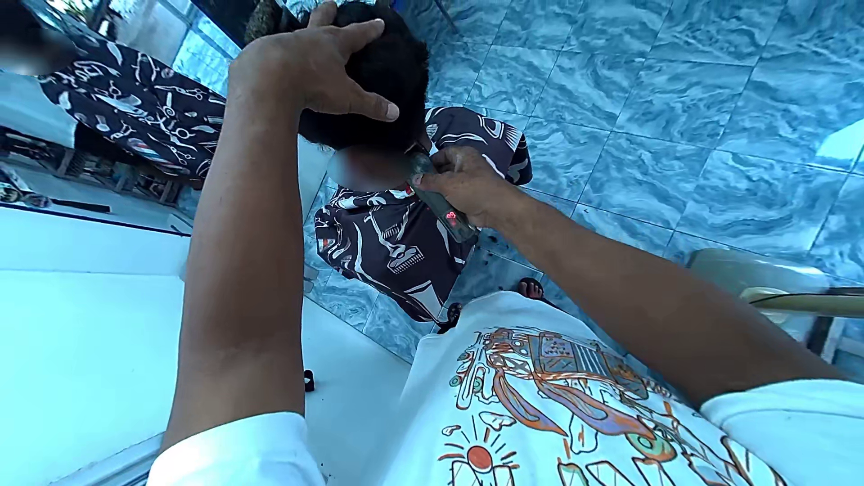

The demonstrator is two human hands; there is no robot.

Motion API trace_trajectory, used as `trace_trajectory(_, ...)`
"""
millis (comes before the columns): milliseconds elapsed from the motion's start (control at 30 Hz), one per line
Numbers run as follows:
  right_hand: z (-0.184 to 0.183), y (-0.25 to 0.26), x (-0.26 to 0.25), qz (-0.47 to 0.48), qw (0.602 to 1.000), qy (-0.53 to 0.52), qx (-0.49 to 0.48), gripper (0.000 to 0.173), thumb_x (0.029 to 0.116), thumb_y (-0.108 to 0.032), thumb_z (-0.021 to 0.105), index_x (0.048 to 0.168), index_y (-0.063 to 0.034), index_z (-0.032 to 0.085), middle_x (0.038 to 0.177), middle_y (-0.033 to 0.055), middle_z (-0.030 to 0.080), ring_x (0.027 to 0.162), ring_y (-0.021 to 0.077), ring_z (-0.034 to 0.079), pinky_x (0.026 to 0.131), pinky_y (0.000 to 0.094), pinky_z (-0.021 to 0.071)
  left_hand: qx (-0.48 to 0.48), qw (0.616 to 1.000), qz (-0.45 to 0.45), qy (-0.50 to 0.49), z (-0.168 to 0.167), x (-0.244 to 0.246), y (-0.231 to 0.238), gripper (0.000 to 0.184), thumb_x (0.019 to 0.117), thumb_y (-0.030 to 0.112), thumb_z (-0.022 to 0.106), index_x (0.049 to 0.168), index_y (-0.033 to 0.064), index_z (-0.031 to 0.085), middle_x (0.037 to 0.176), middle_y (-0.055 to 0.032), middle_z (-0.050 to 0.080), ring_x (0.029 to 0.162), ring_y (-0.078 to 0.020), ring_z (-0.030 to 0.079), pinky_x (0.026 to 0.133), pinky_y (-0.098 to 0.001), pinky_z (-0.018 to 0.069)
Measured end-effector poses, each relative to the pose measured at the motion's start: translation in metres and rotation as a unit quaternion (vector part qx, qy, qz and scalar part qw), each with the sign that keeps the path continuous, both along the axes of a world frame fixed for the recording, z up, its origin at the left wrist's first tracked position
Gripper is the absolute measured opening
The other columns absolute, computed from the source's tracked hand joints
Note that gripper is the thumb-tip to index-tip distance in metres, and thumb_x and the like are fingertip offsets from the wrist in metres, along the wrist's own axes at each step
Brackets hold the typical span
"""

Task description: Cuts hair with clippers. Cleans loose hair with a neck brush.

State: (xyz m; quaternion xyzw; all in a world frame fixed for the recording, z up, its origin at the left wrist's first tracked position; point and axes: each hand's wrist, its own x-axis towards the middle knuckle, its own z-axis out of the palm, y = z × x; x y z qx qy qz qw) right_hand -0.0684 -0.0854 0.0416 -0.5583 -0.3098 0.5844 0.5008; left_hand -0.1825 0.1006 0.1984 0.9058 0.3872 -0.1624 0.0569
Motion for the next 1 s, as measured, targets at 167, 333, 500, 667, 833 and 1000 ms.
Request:
trace_trajectory(167,-0.001,-0.001,-0.003,-0.017,1.0,0.013,-0.008,0.032,0.0934,-0.017,0.075,0.118,0.0011,0.063,0.098,0.0154,0.07,0.08,0.023,0.07,0.07,0.0398,0.0614,0.019,1.0,0.0,0.003,-0.002,0.002,-0.001,0.106,0.0729,0.077,0.073,0.162,0.0437,0.027,0.17,-0.0175,0.019,0.146,-0.0436,0.04,0.105,-0.075,0.0367)
trace_trajectory(333,-0.001,0.0,0.0,0.005,0.998,0.002,0.056,0.039,0.0936,-0.015,0.074,0.126,-0.0008,0.059,0.108,0.0139,0.069,0.09,0.021,0.071,0.078,0.0381,0.0624,0.022,1.0,-0.005,-0.003,-0.005,0.001,0.003,0.107,0.071,0.078,0.073,0.162,0.0443,0.028,0.171,-0.0186,0.018,0.146,-0.048,0.037,0.105,-0.0774,0.0353)
trace_trajectory(500,0.003,0.001,0.0,-0.01,0.998,0.033,0.053,0.036,0.0945,-0.015,0.073,0.125,-0.0008,0.06,0.106,0.0135,0.069,0.088,0.0204,0.071,0.077,0.0371,0.0616,0.026,1.0,-0.006,0.003,-0.006,0.002,0.003,0.108,0.0708,0.079,0.073,0.162,0.0437,0.027,0.171,-0.0189,0.015,0.149,-0.0492,0.031,0.107,-0.0776,0.0328)
trace_trajectory(667,0.005,0.001,0.0,-0.004,1.0,0.016,0.001,0.031,0.0932,-0.017,0.075,0.117,-0.0001,0.063,0.099,0.0149,0.069,0.082,0.0223,0.07,0.072,0.0395,0.061,0.027,1.0,-0.01,0.001,-0.007,0.002,0.004,0.107,0.072,0.078,0.072,0.162,0.043,0.028,0.171,-0.0187,0.017,0.148,-0.0481,0.035,0.106,-0.0768,0.0343)
trace_trajectory(833,0.011,0.002,0.003,0.0,0.992,0.099,0.08,0.032,0.0979,-0.014,0.069,0.125,0.0004,0.06,0.104,0.0148,0.069,0.084,0.0232,0.071,0.073,0.0391,0.0633,0.022,1.0,-0.011,0.002,-0.005,0.003,0.003,0.102,0.0757,0.077,0.07,0.162,0.0424,0.028,0.17,-0.02,0.018,0.147,-0.0487,0.036,0.106,-0.0768,0.034)
trace_trajectory(1000,0.009,-0.001,0.003,-0.004,0.999,0.041,-0.009,0.03,0.0942,-0.018,0.074,0.116,-0.0006,0.065,0.098,0.0152,0.07,0.08,0.0233,0.071,0.071,0.04,0.0616,0.023,1.0,-0.004,0.008,-0.004,0.003,0.0,0.1,0.0778,0.078,0.067,0.163,0.0432,0.026,0.171,-0.0194,0.016,0.149,-0.0474,0.033,0.107,-0.0766,0.0332)
